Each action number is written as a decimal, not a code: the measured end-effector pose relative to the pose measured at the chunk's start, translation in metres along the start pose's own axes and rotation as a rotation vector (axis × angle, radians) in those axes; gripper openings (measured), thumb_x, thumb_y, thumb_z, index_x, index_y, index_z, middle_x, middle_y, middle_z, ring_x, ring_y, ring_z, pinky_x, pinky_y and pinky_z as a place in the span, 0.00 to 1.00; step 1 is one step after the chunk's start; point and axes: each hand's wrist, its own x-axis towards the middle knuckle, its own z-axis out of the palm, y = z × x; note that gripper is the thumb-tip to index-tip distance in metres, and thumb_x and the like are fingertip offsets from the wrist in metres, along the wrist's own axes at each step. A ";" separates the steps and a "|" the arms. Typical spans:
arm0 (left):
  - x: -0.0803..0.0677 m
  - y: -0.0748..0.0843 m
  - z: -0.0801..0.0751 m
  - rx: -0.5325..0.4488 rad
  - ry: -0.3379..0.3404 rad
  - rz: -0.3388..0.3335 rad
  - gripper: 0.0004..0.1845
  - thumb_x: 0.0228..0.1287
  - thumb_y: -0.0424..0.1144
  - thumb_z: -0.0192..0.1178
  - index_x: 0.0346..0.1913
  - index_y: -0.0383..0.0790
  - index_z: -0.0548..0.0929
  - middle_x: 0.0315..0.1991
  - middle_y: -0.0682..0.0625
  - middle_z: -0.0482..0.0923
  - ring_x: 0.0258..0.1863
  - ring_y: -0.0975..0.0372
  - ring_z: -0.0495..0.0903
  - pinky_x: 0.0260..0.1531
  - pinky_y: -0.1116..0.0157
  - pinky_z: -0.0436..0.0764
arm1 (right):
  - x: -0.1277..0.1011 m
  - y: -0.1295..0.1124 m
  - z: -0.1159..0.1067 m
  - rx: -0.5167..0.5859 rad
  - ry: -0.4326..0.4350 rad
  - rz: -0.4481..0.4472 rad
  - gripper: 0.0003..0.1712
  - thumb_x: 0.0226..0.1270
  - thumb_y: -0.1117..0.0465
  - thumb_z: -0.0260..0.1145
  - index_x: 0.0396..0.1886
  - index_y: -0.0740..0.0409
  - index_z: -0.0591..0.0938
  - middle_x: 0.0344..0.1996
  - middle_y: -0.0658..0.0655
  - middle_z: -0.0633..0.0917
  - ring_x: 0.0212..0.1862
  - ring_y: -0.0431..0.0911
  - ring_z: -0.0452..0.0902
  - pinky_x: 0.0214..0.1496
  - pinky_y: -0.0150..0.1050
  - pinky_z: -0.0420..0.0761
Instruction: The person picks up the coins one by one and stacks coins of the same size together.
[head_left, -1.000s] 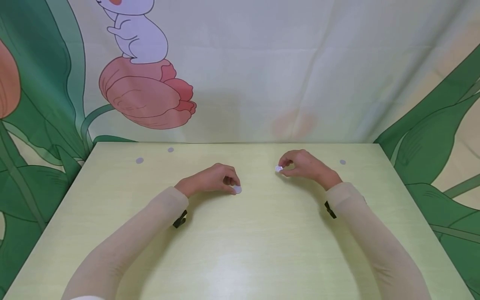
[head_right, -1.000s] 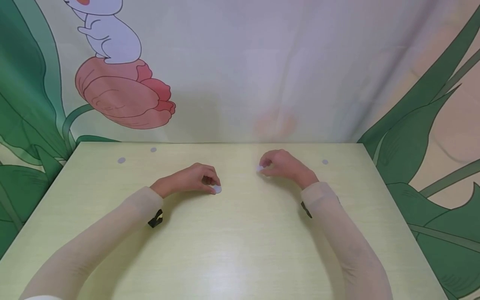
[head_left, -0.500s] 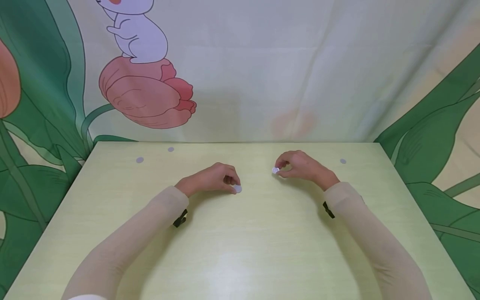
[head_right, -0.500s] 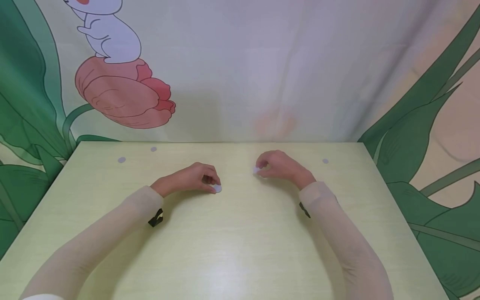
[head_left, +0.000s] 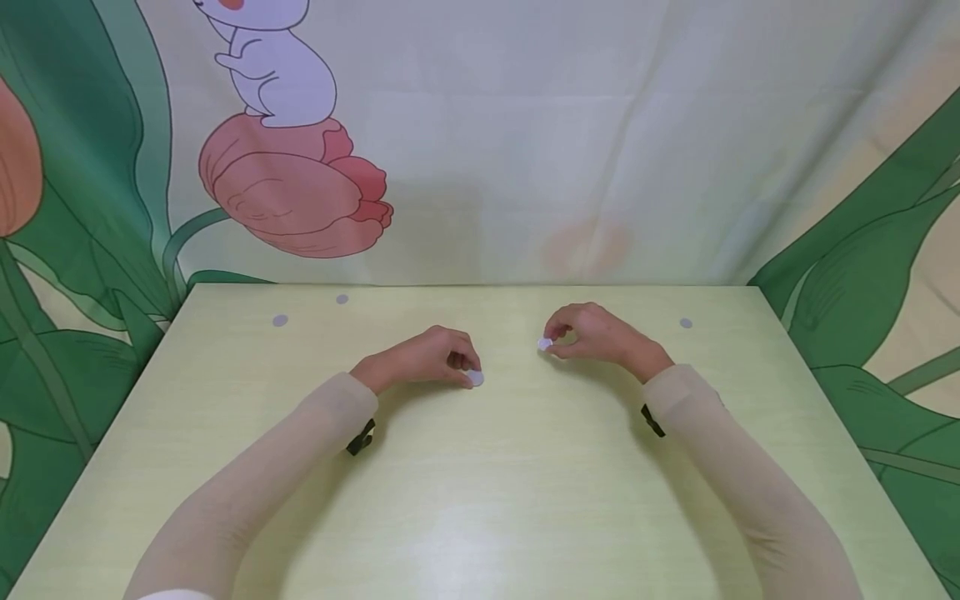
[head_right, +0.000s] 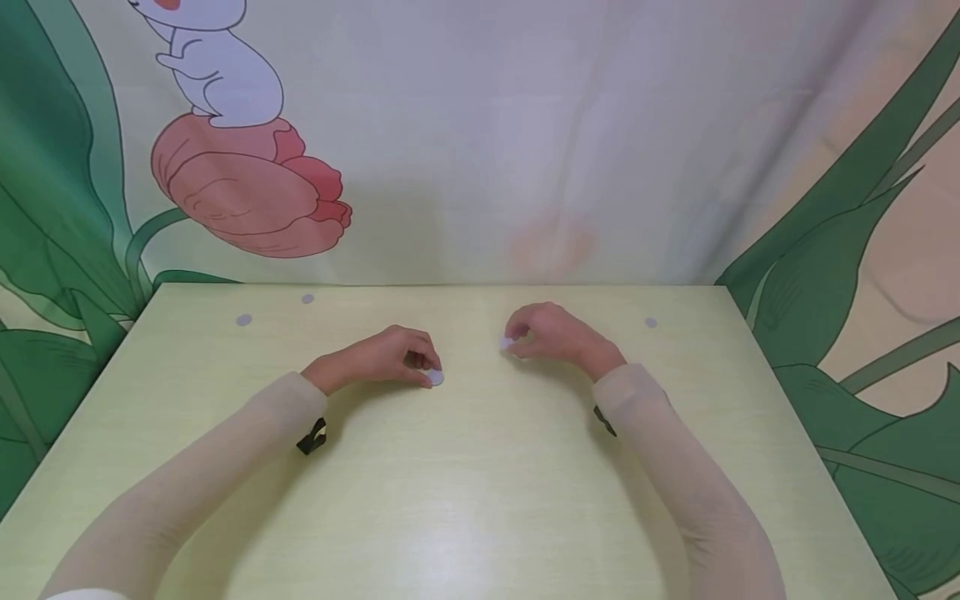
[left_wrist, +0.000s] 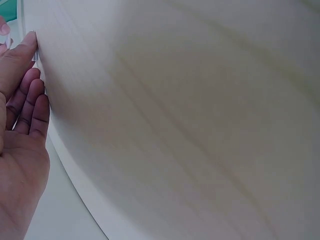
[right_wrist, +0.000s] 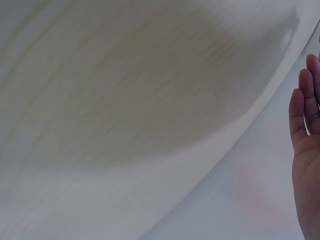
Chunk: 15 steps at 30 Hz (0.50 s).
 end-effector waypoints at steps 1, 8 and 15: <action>0.000 0.000 0.000 -0.001 0.001 -0.003 0.11 0.58 0.36 0.76 0.44 0.41 0.90 0.38 0.54 0.81 0.37 0.64 0.77 0.41 0.69 0.79 | 0.000 0.000 0.000 -0.001 0.002 -0.002 0.09 0.65 0.56 0.73 0.42 0.52 0.87 0.40 0.46 0.86 0.45 0.44 0.80 0.53 0.42 0.80; 0.001 -0.002 0.001 0.003 0.001 -0.013 0.11 0.58 0.36 0.76 0.43 0.42 0.90 0.38 0.54 0.81 0.37 0.64 0.77 0.41 0.69 0.79 | 0.000 -0.001 0.003 0.007 -0.009 -0.014 0.08 0.65 0.56 0.73 0.41 0.51 0.87 0.40 0.46 0.86 0.45 0.43 0.80 0.52 0.41 0.81; 0.001 -0.002 0.001 0.002 0.000 -0.018 0.12 0.58 0.37 0.76 0.44 0.42 0.90 0.39 0.55 0.81 0.38 0.64 0.77 0.42 0.69 0.79 | 0.000 -0.002 0.006 0.016 -0.003 -0.041 0.08 0.65 0.56 0.73 0.41 0.52 0.87 0.40 0.47 0.86 0.45 0.43 0.81 0.52 0.41 0.82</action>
